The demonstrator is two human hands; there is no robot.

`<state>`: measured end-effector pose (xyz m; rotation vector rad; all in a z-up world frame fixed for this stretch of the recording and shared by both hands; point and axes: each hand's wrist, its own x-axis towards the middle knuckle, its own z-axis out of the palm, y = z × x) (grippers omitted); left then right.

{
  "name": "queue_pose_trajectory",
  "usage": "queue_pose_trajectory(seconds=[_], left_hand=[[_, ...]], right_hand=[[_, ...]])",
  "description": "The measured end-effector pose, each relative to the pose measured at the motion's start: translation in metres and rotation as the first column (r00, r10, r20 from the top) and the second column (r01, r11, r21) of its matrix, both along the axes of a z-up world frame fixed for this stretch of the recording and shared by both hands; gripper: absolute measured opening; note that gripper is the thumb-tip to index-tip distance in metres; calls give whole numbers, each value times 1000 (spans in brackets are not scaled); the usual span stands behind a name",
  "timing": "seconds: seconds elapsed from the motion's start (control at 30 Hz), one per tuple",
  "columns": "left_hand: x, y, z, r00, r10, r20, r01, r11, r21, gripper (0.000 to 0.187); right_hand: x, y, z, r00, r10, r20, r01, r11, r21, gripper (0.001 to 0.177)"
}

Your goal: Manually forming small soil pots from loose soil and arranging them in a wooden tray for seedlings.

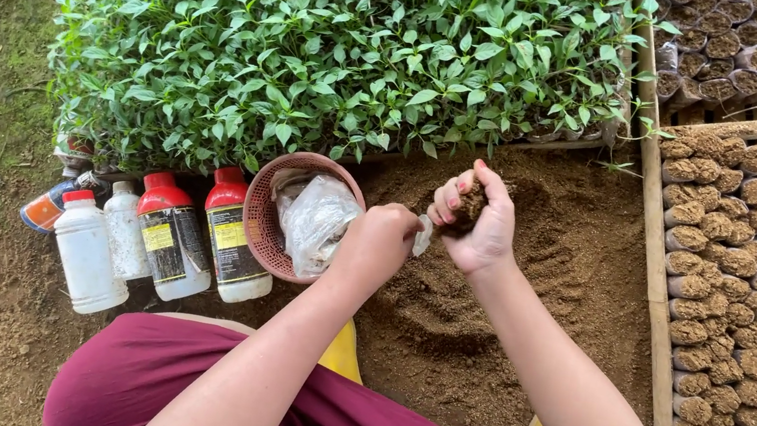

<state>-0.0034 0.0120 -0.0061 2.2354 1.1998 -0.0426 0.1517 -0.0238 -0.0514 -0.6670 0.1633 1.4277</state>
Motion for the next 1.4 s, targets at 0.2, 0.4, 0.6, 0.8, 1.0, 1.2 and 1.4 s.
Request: queue_pose_trajectory(seconds=[0.2,0.4,0.6,0.8,1.0,1.2,1.4], left_hand=[[6,-6,-4,1000,9,-30,-10,999,-35,20],[14,-8,5,999,19,-42,-22,998,-64,24],[17,-9,5,998,44,-53,-47,997,-66,23],[15,-7,6,997,82,-8,-83,991,-108,26],[13,-7,10,990,117,81,-104,983,-154,34],[11,-4,16,980,105,166,-83,988,-133,38],[16,-10,26,959,134,251,-97,983,-156,36]], right_hand=[[-11,1,29,994,-67,91,63,997,43,45],[-12,-1,24,970,-134,201,114,988,107,50],[-20,-4,22,944,-189,270,155,978,141,50],[-19,-5,19,946,-196,259,168,977,127,48],[11,-4,21,977,-5,212,26,995,-93,34],[20,-16,-22,763,390,515,-257,915,-312,14],[6,-22,-25,546,519,658,-292,853,-432,25]])
